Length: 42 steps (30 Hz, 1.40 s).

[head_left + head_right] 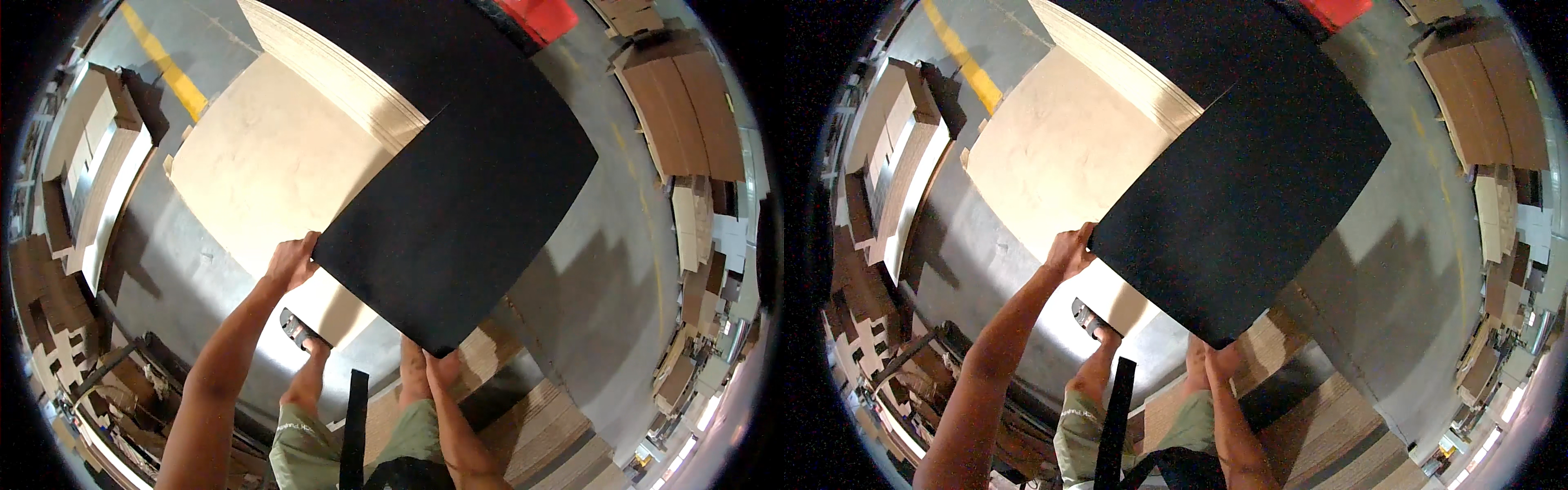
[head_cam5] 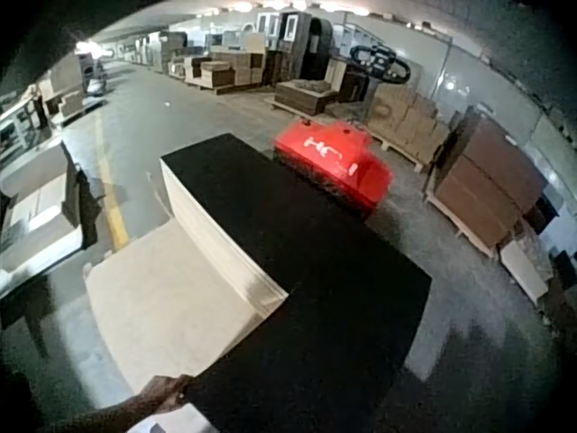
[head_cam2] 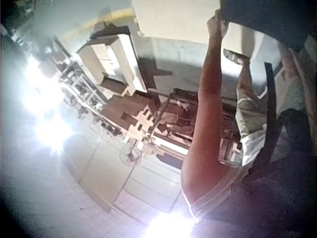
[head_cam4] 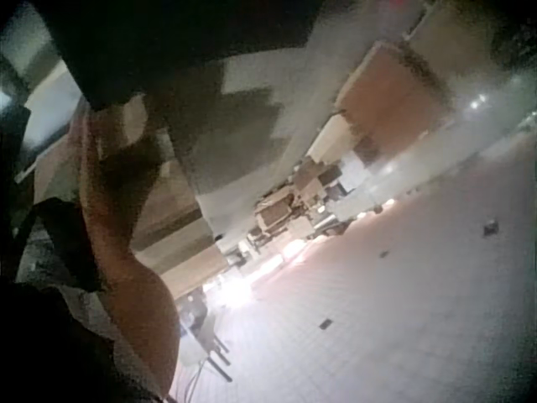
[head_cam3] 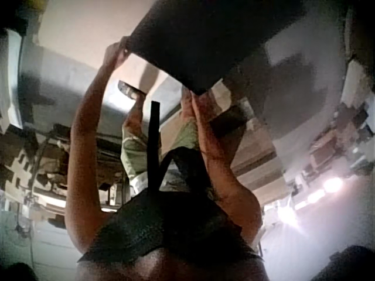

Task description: The person carries a black board to a workbench, aligns wooden strips along its edges, and fastens them using a pneumatic nail gun and a hammer before moving the assembled board onto a stack.

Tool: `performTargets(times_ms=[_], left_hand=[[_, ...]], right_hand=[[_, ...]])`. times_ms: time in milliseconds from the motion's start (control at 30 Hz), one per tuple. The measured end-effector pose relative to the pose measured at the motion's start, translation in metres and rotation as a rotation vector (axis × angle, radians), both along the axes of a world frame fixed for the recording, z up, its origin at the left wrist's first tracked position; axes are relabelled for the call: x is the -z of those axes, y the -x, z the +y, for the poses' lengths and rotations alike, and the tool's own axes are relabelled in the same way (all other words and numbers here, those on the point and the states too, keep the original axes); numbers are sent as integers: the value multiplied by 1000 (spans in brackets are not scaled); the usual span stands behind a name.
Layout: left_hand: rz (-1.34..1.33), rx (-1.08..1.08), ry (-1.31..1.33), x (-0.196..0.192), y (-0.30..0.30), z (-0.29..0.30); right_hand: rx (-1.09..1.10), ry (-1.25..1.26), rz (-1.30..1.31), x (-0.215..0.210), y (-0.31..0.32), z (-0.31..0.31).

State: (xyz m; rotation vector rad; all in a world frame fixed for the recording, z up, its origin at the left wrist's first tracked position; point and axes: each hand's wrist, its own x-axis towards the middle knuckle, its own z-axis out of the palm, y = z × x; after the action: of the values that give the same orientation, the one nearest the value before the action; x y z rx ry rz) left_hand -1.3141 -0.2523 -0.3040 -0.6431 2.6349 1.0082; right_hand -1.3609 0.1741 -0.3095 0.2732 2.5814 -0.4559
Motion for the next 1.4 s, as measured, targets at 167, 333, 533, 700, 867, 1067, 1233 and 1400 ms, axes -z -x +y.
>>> performTargets(times_ms=[167,333,533,700,867,1067,1233,1400], left_hand=[[-64,-56,-19,-1,4,6],[-126,-101,-110,-6,-3,7],[-162,-115,-199,-11,6,13],[-81,-202,-264,1,-23,14],[-32,-675,-390,-10,-130,40],[-308,-768,-402,-54,-357,122],[-618,-1158,-329,-126,-536,207],[-632,-1488,-344,-244,-556,284]], right_hand=[[-18,183,91,10,0,8],[-31,144,-43,-9,3,2],[-18,238,-182,-3,16,26],[130,585,-320,0,7,35],[391,492,-631,-55,-31,34],[-82,418,-639,-96,-120,51],[-381,561,-719,-89,-114,28],[-636,600,-1034,-123,-74,-20]])
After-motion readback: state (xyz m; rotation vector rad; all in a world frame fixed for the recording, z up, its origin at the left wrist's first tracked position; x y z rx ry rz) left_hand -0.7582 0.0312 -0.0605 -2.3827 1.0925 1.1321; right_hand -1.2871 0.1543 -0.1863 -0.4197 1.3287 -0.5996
